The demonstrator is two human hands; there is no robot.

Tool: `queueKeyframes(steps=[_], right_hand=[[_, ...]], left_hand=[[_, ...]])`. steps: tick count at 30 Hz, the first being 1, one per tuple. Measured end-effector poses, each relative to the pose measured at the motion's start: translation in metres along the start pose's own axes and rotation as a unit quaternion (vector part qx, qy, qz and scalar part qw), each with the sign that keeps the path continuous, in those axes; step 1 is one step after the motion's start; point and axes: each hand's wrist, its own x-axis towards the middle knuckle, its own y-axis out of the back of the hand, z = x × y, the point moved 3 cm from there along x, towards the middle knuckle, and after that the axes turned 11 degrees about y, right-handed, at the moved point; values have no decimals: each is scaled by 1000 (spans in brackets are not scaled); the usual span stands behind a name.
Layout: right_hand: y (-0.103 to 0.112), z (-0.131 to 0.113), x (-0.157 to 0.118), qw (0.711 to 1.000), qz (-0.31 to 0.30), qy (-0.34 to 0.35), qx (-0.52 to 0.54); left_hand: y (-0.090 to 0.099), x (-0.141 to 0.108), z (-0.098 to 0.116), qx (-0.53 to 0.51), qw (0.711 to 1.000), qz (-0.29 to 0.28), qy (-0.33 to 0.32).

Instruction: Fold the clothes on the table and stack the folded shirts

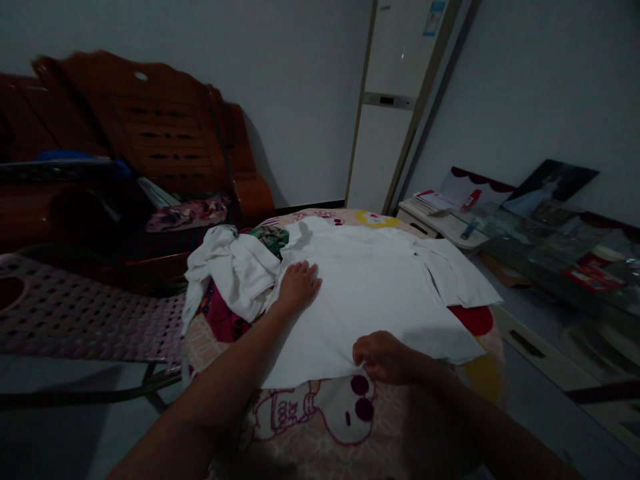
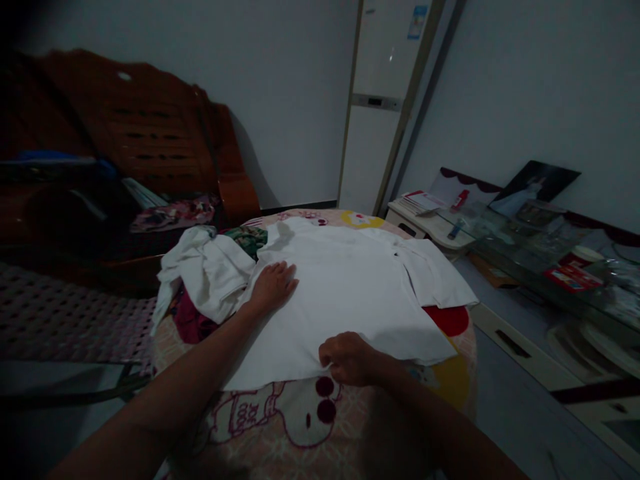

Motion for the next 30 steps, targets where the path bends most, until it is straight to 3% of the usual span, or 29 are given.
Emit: queueKeyframes(steps=[9, 11, 15, 18, 22, 26, 30], right_hand=[[30, -2, 26, 993, -103, -26, 52], [44, 3, 36, 997, -52, -46, 43], [64, 30, 53, 986, 130, -104, -28], [55, 62, 63, 967, 184, -151, -91], [27, 98, 66, 944, 171, -240, -152], [15, 106, 64, 940, 167, -244, -170], [16, 103, 63, 938, 170, -248, -170]], left_hand=[[0, 0, -1, -2, 1000, -8, 3], [1, 0, 0, 1, 1000, -10, 2], [2, 0, 0, 7, 1000, -9, 3], [2, -1, 0, 5, 1000, -9, 3], [-3, 2, -3, 1, 1000, -21, -6], [-11, 23, -10, -47, 998, -48, -3], [-9, 60, -15, -109, 994, 2, 28]])
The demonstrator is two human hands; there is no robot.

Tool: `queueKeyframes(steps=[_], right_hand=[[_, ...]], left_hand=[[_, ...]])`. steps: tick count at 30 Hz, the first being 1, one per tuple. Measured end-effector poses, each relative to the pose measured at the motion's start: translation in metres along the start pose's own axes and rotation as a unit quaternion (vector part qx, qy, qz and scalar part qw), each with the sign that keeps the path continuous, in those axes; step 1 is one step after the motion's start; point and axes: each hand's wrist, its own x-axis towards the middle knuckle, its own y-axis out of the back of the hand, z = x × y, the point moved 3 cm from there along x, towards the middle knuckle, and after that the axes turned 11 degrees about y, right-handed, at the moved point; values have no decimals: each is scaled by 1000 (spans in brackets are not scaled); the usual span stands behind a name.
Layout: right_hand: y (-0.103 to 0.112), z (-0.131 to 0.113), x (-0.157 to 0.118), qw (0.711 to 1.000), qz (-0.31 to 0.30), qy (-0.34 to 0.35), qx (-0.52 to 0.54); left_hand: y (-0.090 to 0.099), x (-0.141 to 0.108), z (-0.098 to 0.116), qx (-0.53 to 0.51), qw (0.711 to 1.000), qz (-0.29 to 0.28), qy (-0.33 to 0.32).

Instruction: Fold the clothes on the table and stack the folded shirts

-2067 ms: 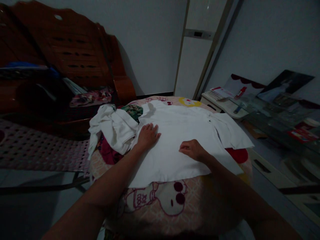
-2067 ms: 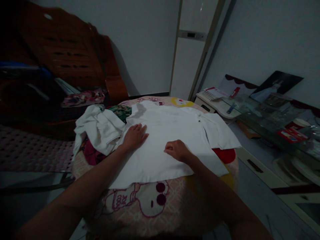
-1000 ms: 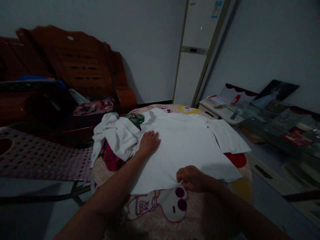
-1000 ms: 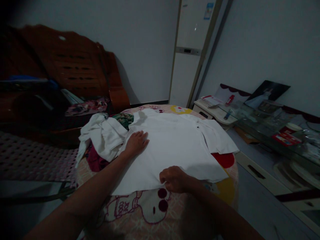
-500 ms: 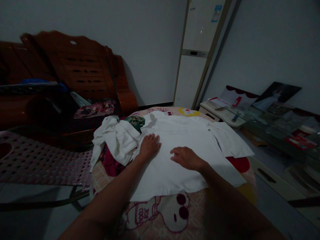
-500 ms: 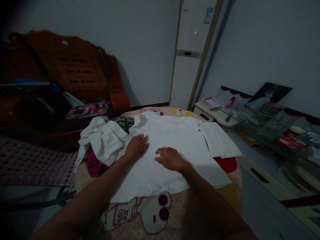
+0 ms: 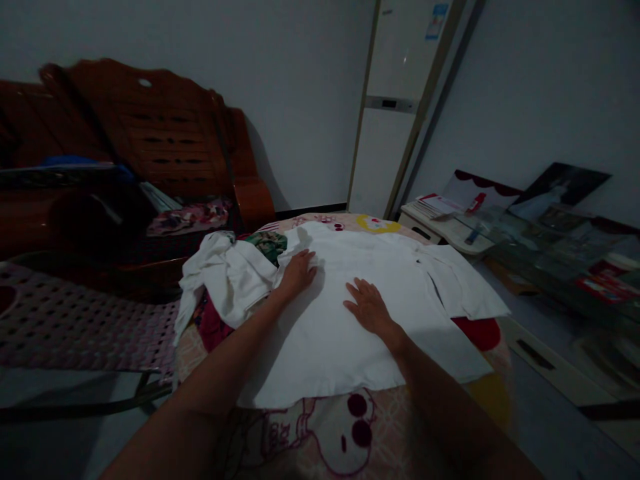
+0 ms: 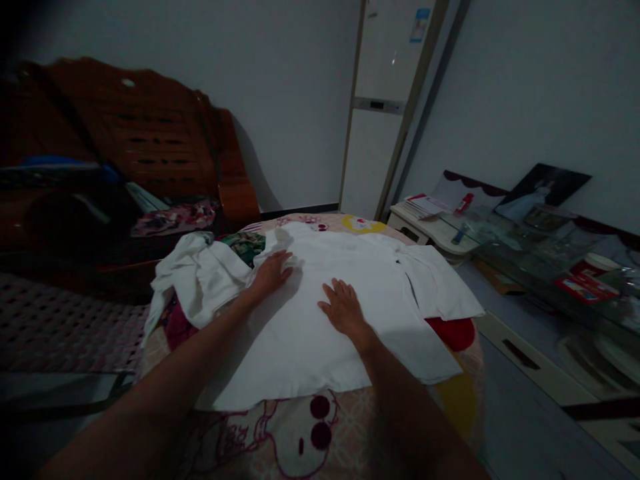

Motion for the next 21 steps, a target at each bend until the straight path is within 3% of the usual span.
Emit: queueKeyframes(steps=[4, 7, 13, 18, 21], right_hand=[[3, -1, 0, 1000, -5, 1, 4], [1, 0, -1, 1000, -6, 3, 4], [-6, 4, 0, 999, 31, 13, 1], [-5, 4, 0, 999, 32, 12, -1], [-2, 2, 0, 1000, 27, 8, -3]], left_hand=[[12, 30, -4, 7, 998, 66, 23], [19, 41, -23, 16, 991, 112, 67], [15, 50, -68, 4, 982, 70, 176], [28, 53, -65, 24, 972, 36, 230], [39, 48, -57, -13, 965, 85, 248]])
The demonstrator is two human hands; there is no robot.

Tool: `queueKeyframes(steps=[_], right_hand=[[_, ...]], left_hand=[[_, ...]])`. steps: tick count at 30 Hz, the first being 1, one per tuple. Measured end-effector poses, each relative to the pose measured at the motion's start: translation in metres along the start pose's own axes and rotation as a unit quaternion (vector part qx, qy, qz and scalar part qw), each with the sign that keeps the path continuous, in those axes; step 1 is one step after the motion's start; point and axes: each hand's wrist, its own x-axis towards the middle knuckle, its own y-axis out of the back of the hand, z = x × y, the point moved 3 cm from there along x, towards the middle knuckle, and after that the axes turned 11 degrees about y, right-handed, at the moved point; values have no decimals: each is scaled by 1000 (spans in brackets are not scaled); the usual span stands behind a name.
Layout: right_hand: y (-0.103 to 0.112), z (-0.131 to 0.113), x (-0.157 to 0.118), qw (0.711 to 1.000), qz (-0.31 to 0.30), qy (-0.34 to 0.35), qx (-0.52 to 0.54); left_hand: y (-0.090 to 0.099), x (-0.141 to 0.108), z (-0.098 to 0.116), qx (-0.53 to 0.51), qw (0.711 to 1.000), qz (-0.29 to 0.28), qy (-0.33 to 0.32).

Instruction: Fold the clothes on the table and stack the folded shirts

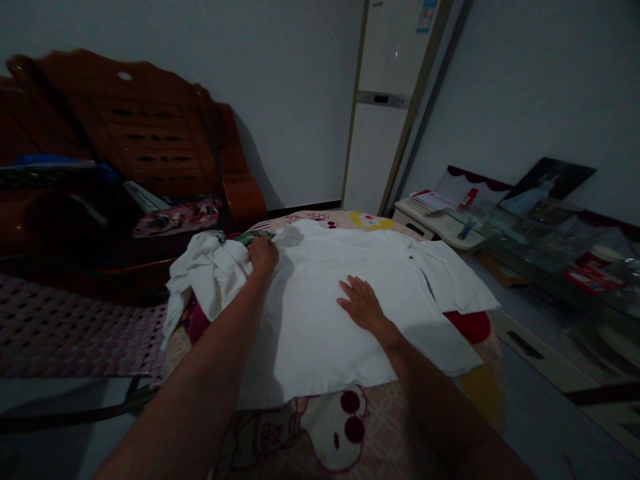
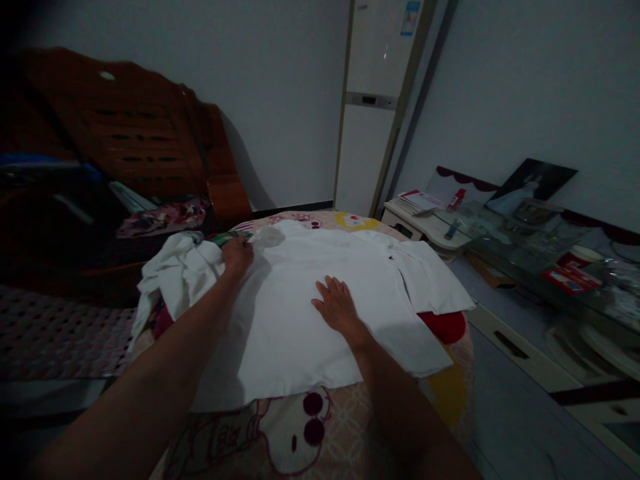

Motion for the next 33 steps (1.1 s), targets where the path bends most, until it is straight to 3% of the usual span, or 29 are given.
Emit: queueKeyframes(steps=[2, 4, 9, 12, 14, 20, 27, 33], right_hand=[[0, -1, 0, 1000, -5, -1, 1], [0, -1, 1, 1000, -6, -1, 3], [-4, 2, 1, 1000, 20, 4, 5], [-4, 2, 1, 1000, 23, 4, 8], [-4, 2, 0, 1000, 14, 3, 9], [2, 0, 1, 1000, -10, -2, 11], [4, -2, 1, 1000, -17, -6, 14], [0, -1, 1, 1000, 12, 1, 9]], left_hand=[[4, -8, 9, -44, 997, 55, -41], [-2, -21, 26, -65, 988, 59, -128], [-54, -65, 80, 8, 949, -119, -291], [-78, -90, 101, 57, 916, -177, -356], [-84, -100, 108, 74, 911, -177, -366], [-82, -102, 109, 94, 931, -127, -329], [-78, -107, 110, 97, 925, -141, -340], [-68, -114, 109, 159, 930, -164, -289]])
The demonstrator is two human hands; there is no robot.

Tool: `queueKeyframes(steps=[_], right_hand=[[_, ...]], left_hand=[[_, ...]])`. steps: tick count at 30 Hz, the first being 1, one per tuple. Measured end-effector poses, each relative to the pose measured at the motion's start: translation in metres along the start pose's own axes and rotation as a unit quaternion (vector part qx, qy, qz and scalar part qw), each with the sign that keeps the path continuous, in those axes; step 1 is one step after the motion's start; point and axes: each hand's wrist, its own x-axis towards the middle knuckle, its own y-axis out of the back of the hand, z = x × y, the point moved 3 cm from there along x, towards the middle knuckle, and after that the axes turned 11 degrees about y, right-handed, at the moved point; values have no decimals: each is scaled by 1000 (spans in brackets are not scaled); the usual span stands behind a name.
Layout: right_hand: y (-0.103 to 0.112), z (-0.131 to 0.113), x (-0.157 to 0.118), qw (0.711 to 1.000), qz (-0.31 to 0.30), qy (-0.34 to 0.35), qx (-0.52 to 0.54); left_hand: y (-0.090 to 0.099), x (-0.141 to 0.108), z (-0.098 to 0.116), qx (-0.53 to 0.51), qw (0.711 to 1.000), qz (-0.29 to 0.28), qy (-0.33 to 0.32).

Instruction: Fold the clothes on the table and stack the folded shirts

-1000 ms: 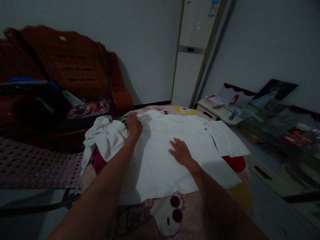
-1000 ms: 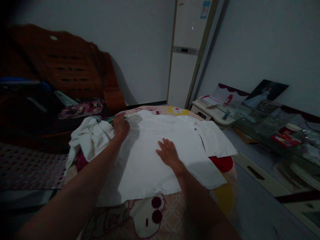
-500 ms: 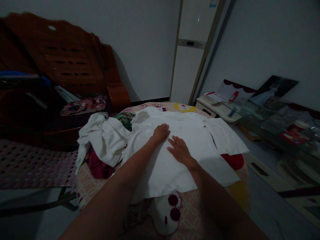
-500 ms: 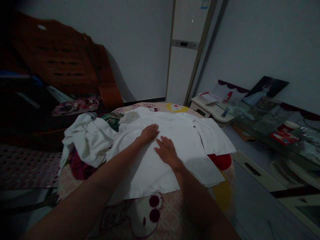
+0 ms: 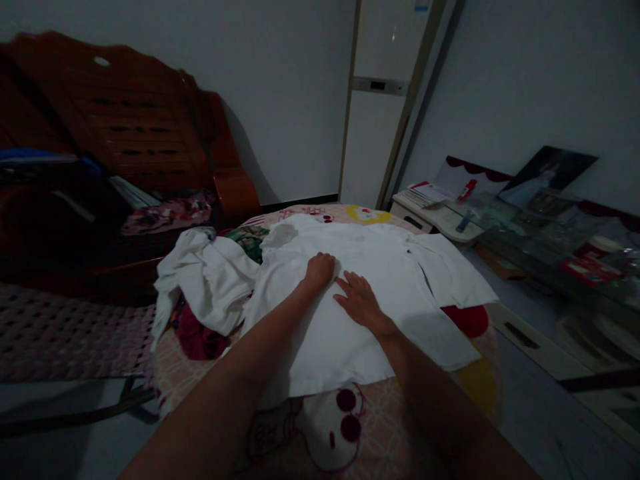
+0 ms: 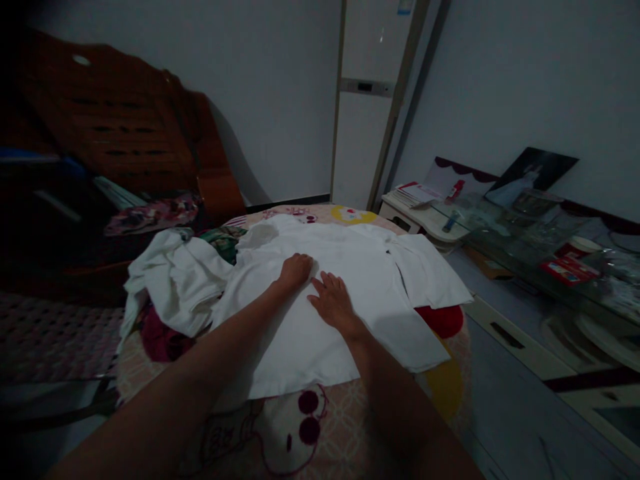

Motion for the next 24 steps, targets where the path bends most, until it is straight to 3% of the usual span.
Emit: queueKeyframes(steps=[14, 24], right_hand=[[0, 0, 0, 1000, 1, -1, -1], [-3, 1, 0, 1000, 13, -8, 6]], left_hand=[[-6, 2, -6, -53, 997, 57, -9], [-4, 3, -10, -54, 998, 46, 2]])
